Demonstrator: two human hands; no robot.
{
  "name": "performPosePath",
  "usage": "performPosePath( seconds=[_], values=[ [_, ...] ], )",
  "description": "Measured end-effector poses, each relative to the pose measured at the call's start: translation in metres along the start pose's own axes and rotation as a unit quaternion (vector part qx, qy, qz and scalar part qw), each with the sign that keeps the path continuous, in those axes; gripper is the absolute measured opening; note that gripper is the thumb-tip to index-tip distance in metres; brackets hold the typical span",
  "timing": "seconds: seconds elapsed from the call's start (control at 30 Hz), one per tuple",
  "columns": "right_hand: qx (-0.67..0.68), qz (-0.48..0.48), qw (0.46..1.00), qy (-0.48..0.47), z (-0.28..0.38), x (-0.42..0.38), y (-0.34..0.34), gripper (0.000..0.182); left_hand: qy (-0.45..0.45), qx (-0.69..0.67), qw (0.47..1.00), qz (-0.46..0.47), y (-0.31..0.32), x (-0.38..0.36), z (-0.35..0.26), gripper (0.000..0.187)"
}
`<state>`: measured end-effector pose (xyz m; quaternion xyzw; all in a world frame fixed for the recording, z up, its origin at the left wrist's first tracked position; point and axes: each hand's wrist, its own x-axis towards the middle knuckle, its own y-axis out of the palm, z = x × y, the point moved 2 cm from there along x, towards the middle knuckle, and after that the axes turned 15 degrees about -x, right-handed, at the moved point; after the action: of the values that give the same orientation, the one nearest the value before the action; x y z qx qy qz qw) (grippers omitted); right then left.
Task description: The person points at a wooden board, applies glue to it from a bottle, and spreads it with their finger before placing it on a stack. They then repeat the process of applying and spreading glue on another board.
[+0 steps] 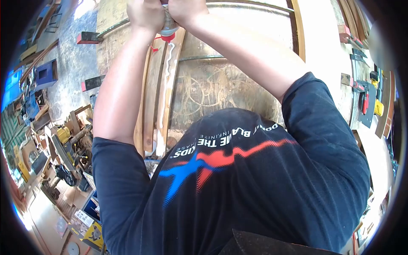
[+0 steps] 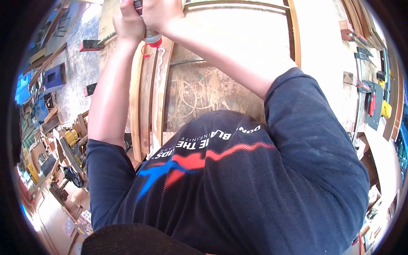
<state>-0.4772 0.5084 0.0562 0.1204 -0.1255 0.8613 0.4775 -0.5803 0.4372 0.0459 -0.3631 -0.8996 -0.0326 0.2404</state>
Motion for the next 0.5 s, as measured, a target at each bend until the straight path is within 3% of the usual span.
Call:
performPosePath(
  seconds=[0.1,0.13,0.17,0.2,0.27,0.3,0.33,0.37,0.47,0.5],
  values=[
    [-0.048,-0.076,0.996,-0.021,-0.011,0.017,-0.001,0.063,0.016,-0.012,0.999,0.026,0.013,0.015,0.001,0.054],
    [-0.021,-0.060,0.998,-0.016,-0.016,0.021,-0.003,0.063,0.031,-0.014,0.999,0.035,0.018,0.022,-0.001,0.054],
    [0.005,-0.042,0.999,-0.014,-0.017,0.026,-0.007,0.063,-0.039,0.020,0.999,0.029,0.013,0.026,0.017,0.056],
    [0.028,-0.019,0.999,-0.020,-0.018,0.034,-0.010,0.062,0.017,0.018,0.999,0.029,0.023,0.036,0.013,0.056],
    [0.032,-0.069,0.996,-0.044,-0.029,0.052,-0.010,0.062,0.130,0.017,0.991,0.021,0.041,0.051,0.003,0.057],
    [0.047,-0.073,0.995,-0.048,-0.034,0.059,-0.012,0.062,0.035,-0.014,0.998,0.050,0.040,0.056,0.005,0.060],
    [0.064,-0.077,0.994,-0.052,-0.039,0.070,-0.012,0.062,0.041,-0.028,0.998,0.046,0.043,0.066,0.010,0.060],
    [-0.002,-0.125,0.990,-0.066,-0.038,0.080,-0.014,0.063,0.046,-0.040,0.997,0.044,0.051,0.078,0.012,0.061],
    [-0.041,-0.084,0.992,-0.082,-0.036,0.102,-0.031,0.063,0.065,-0.035,0.996,0.040,0.066,0.096,0.011,0.062],
    [0.015,-0.068,0.992,-0.107,-0.039,0.112,-0.032,0.062,0.068,-0.041,0.996,0.039,0.071,0.101,0.011,0.062]
  ],
)
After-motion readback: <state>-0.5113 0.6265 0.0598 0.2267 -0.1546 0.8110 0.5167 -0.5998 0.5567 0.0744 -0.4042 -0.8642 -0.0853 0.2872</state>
